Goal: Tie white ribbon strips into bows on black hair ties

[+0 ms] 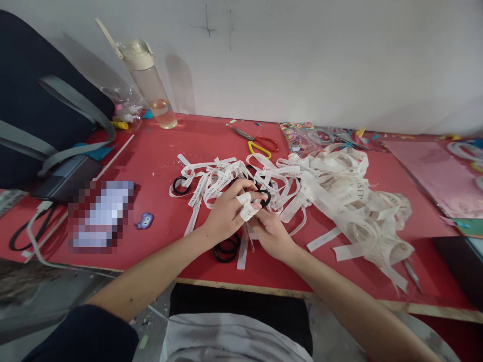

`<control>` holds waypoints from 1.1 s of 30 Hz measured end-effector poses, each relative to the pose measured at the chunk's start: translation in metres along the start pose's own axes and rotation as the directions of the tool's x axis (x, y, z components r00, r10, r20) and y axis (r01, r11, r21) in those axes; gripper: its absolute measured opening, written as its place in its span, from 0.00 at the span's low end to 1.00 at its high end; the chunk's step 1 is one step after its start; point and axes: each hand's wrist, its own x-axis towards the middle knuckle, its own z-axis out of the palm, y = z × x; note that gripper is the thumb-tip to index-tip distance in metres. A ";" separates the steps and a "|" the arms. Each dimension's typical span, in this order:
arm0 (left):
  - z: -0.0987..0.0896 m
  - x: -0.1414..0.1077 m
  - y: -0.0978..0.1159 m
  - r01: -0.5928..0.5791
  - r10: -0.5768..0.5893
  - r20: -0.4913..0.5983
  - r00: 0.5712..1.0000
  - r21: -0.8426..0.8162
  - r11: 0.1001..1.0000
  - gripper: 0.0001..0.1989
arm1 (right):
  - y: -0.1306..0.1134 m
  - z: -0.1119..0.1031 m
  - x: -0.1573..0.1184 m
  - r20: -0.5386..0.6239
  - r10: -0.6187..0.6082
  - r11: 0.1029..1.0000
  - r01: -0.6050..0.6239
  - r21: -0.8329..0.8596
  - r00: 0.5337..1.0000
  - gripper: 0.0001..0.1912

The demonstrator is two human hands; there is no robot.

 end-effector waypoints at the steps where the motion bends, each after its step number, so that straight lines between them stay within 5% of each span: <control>1: 0.000 0.001 0.001 -0.009 0.009 -0.004 1.000 0.022 1.000 0.18 | 0.000 0.000 0.000 0.016 -0.004 1.000 0.004 -0.007 1.000 0.09; 7: 0.003 0.003 0.009 0.011 -0.013 -0.044 0.999 -0.041 0.999 0.14 | -0.007 -0.001 0.003 0.039 -0.005 0.999 0.007 -0.040 0.999 0.11; 17: 0.009 0.001 0.017 0.068 -0.074 -0.030 0.997 -0.163 0.984 0.15 | -0.010 0.011 -0.004 0.127 0.064 0.977 -0.087 0.193 0.990 0.11; 25: 0.005 0.003 0.018 0.128 -0.133 -0.016 0.991 -0.163 0.978 0.16 | -0.013 0.010 -0.004 0.208 0.033 0.998 -0.043 0.045 0.978 0.07; 29: 0.005 0.005 0.012 0.193 -0.187 0.050 0.981 -0.347 0.918 0.15 | -0.013 0.009 -0.004 0.104 -0.033 0.998 0.038 -0.046 0.994 0.09; 33: 0.005 0.006 0.010 0.368 -0.382 0.115 0.917 -0.613 0.699 0.17 | -0.019 0.000 -0.009 -0.124 -0.319 0.945 0.305 -0.119 0.940 0.07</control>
